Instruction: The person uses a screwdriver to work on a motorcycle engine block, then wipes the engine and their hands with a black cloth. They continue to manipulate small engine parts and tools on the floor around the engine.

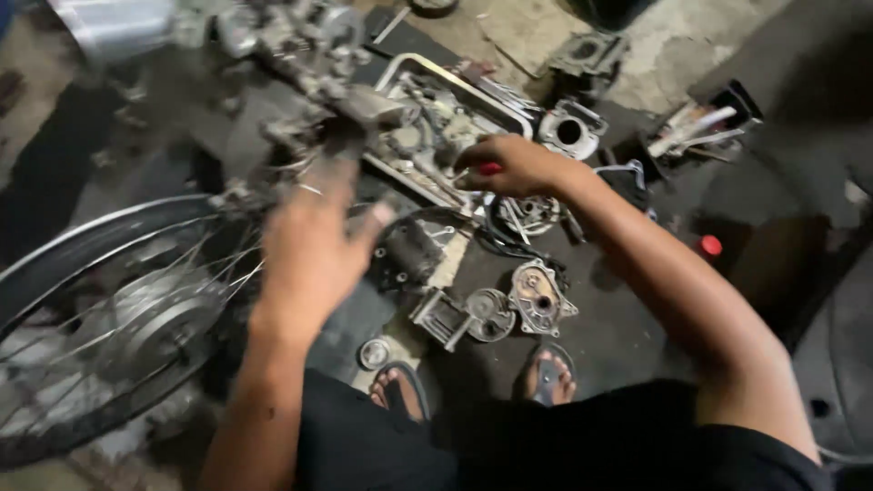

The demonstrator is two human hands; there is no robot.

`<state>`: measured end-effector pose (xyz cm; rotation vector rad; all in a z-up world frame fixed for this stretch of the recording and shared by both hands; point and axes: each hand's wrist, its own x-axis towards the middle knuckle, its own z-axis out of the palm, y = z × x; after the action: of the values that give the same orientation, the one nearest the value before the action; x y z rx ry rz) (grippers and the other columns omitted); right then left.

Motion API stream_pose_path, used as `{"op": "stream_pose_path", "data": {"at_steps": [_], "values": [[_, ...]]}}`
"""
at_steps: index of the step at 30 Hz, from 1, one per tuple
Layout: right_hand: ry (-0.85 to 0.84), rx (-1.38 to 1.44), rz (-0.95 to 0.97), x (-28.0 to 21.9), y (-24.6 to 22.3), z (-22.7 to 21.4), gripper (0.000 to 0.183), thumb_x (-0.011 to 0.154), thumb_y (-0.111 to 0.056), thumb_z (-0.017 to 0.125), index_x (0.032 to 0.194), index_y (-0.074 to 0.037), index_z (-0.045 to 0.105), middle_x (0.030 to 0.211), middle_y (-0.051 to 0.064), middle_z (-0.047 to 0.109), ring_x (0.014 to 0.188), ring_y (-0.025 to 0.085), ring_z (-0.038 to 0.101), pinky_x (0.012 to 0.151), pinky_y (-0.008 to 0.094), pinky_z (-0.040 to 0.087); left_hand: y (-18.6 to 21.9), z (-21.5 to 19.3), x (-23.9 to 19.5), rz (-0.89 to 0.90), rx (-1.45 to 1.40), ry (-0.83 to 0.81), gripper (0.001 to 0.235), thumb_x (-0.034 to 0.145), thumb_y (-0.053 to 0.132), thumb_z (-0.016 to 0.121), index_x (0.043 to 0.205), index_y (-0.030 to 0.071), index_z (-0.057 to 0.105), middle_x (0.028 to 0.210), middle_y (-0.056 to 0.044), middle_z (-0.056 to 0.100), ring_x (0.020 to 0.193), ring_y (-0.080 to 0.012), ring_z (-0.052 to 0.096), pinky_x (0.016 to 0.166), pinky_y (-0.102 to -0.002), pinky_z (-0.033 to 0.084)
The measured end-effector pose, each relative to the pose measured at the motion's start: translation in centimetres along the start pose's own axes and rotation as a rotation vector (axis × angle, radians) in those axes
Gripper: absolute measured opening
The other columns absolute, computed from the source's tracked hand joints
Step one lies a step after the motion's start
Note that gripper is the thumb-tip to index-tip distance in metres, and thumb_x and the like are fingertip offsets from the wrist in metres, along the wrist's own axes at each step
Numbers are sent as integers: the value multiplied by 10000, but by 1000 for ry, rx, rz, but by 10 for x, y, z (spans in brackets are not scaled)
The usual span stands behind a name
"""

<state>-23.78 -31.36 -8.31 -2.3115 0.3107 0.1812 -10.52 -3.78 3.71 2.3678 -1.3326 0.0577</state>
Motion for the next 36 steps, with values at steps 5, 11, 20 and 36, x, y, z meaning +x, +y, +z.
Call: {"op": "stream_pose_path", "data": {"at_steps": [5, 11, 20, 36], "values": [[225, 88, -6, -107, 57, -14, 684, 813, -255, 818, 1393, 0, 558, 1199, 368, 549, 1089, 615, 568, 967, 631, 449, 32, 66, -12, 299, -48, -604, 573, 906, 357, 682, 1388, 55, 610, 1268, -250, 681, 1146, -449, 673, 891, -584, 555], [496, 246, 298, -176, 215, 79, 430, 955, -132, 593, 1378, -146, 669, 1096, 164, 589, 1052, 382, 618, 952, 477, 478, 45, 127, -8, 429, 136, -683, 571, 921, 453, 643, 1381, 116, 615, 1175, -189, 712, 1079, -410, 707, 925, -593, 507], [682, 548, 406, -170, 258, 187, 207, 994, -80, 641, 1164, -102, 758, 1023, 148, 728, 933, 303, 713, 866, 423, 573, 38, 198, -15, 451, 267, -797, 581, 903, 438, 668, 1369, 94, 608, 1134, -185, 716, 1035, -402, 708, 912, -574, 489], [573, -251, 705, -124, 290, 128, 291, 935, -247, 677, 1199, -125, 660, 1165, 166, 645, 1156, 402, 600, 900, 597, 558, 13, 152, -7, 215, 280, -764, 523, 912, 439, 640, 1328, 123, 657, 1092, -174, 737, 1037, -403, 723, 876, -536, 518]]}}
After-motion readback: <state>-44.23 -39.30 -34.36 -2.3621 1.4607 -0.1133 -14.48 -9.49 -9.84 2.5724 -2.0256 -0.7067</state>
